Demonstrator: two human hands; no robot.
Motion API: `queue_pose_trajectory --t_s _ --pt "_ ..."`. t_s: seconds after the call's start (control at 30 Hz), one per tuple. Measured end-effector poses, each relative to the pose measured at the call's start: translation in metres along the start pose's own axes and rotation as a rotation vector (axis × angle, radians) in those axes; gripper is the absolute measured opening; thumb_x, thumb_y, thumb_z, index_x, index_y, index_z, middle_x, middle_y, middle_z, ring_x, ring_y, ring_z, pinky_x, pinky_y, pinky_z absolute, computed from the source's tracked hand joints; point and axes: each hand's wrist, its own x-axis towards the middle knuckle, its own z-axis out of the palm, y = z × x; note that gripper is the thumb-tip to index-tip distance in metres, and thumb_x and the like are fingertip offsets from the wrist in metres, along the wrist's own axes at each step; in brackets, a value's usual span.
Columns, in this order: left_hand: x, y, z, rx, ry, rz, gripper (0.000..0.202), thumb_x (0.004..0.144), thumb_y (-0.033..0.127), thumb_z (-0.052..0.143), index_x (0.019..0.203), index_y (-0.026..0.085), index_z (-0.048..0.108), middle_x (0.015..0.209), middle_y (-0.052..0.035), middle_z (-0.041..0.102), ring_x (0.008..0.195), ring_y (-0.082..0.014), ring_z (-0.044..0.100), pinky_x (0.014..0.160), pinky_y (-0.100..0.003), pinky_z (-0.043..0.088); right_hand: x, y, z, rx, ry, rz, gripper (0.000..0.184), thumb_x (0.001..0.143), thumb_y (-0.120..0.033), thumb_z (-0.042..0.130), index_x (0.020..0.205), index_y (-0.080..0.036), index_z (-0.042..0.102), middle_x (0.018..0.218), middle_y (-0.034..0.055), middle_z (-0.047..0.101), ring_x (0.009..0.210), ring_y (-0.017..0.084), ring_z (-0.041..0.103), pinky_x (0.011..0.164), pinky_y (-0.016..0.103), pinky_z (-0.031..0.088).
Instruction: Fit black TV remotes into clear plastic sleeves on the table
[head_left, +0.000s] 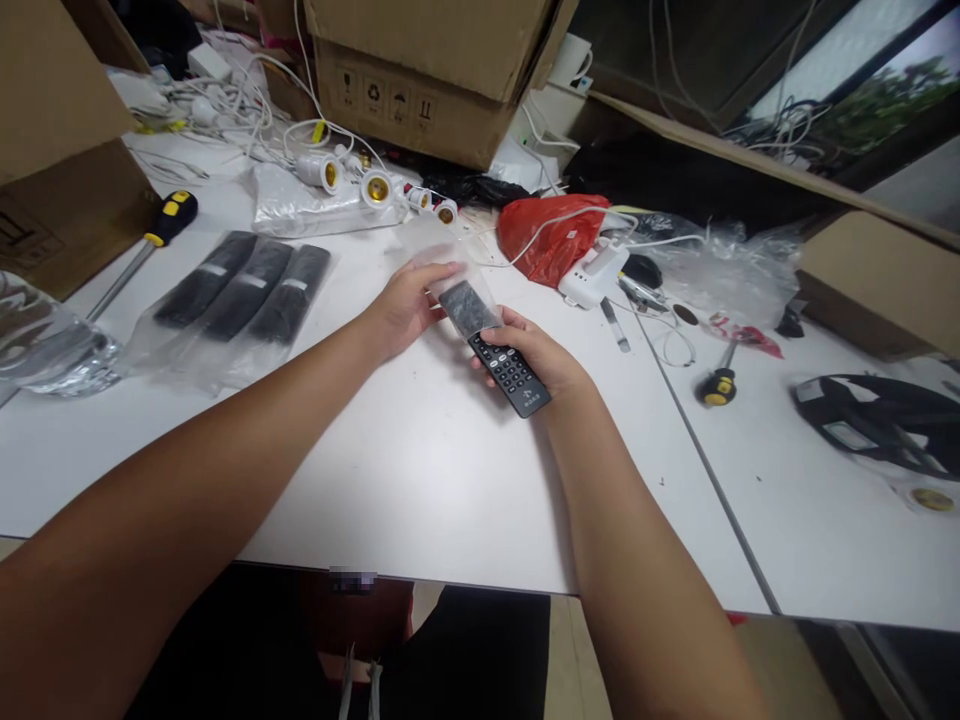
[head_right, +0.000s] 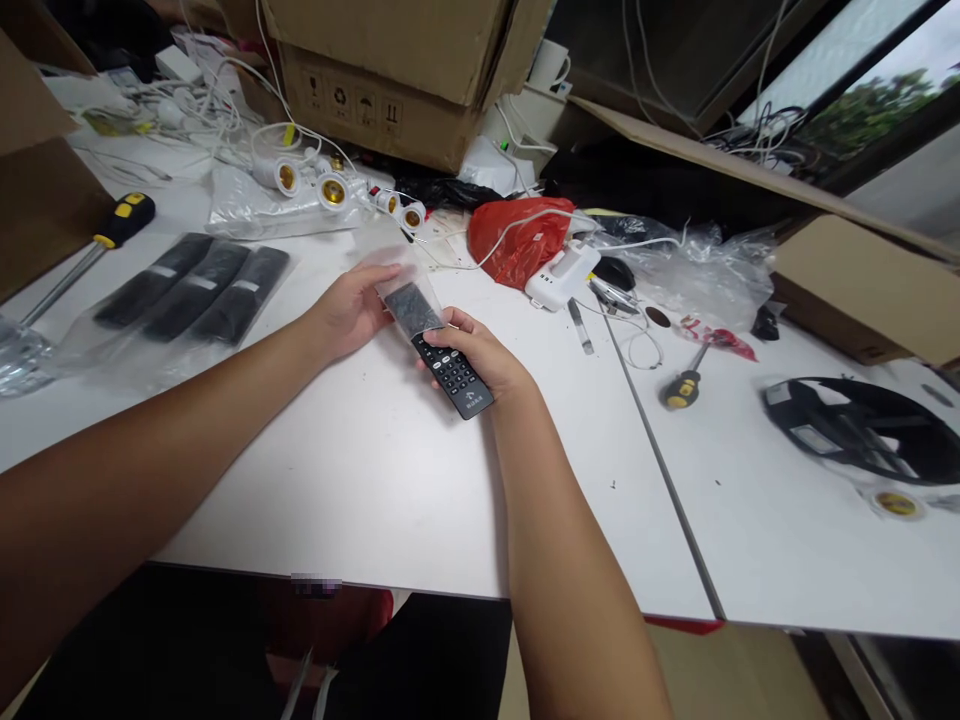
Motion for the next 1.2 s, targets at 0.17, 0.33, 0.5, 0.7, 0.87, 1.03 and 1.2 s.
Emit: queue_pose_trajectory --t_s 0.17,0.33,0.5,0.7,0.87,1.03,1.2 --pt "0.001 -0.002 -0.003 0.073 -0.022 -0.012 0.043 0.073 0.022 0.083 0.112 0.020 0.064 0.101 -0.0031 0.072 0.089 -0.0182 0.069 0.079 -0.031 0.054 -0.001 -0.001 0.003 0.004 0.060 0.027 0.039 0.073 -0.030 0.085 0.100 -0.022 0.058 0.084 0.0020 0.067 0.069 0.018 0.071 0.047 0.024 0.059" --pt "0.002 -0.013 -0.002 0.091 -0.013 -0.035 0.038 0.073 0.017 0.085 0.106 0.014 0.065 0.096 -0.0071 0.073 0.087 -0.0194 0.070 0.082 -0.035 0.057 0.001 -0.001 0.005 0.028 0.113 0.010 0.038 0.075 -0.027 0.081 0.106 -0.020 0.059 0.083 0.0034 0.069 0.069 0.018 0.070 0.048 0.023 0.059" --pt "0.008 -0.016 -0.010 0.112 0.081 0.060 0.032 0.073 0.019 0.087 0.097 0.012 0.066 0.096 -0.0072 0.073 0.088 -0.0179 0.070 0.082 -0.034 0.058 0.001 0.000 0.000 0.147 0.010 -0.037 0.039 0.073 -0.022 0.072 0.109 -0.019 0.060 0.096 0.0051 0.070 0.082 0.019 0.073 0.053 0.022 0.061" --pt "0.008 -0.014 -0.010 0.216 0.104 0.078 0.033 0.073 0.035 0.090 0.083 0.015 0.065 0.076 -0.0014 0.067 0.064 -0.0103 0.060 0.052 -0.021 0.041 0.000 0.000 0.001 0.134 0.020 0.000 0.043 0.069 -0.015 0.070 0.110 -0.019 0.059 0.091 0.0033 0.068 0.073 0.017 0.071 0.042 0.020 0.056" --pt "0.004 -0.008 -0.003 0.174 0.099 0.005 0.038 0.076 0.047 0.087 0.075 0.017 0.063 0.069 -0.0004 0.063 0.058 -0.0097 0.055 0.051 -0.023 0.039 0.002 0.001 0.000 0.158 0.023 0.006 0.036 0.071 -0.015 0.071 0.105 -0.018 0.061 0.090 0.0036 0.067 0.073 0.015 0.070 0.047 0.019 0.058" --pt "0.004 -0.007 -0.003 0.152 0.084 -0.009 0.029 0.079 0.038 0.085 0.076 0.016 0.065 0.071 -0.0018 0.064 0.062 -0.0110 0.057 0.054 -0.023 0.042 0.000 0.000 0.001 0.206 0.033 0.041 0.034 0.073 -0.014 0.071 0.106 -0.018 0.062 0.090 0.0035 0.067 0.076 0.015 0.072 0.055 0.018 0.062" --pt "0.007 -0.009 -0.007 0.161 0.187 0.041 0.028 0.078 0.034 0.085 0.075 0.017 0.063 0.068 -0.0001 0.061 0.061 -0.0113 0.055 0.055 -0.023 0.044 -0.005 -0.003 0.003 0.212 -0.031 0.028 0.048 0.069 -0.011 0.069 0.116 -0.019 0.061 0.105 0.0053 0.069 0.085 0.019 0.074 0.053 0.021 0.063"
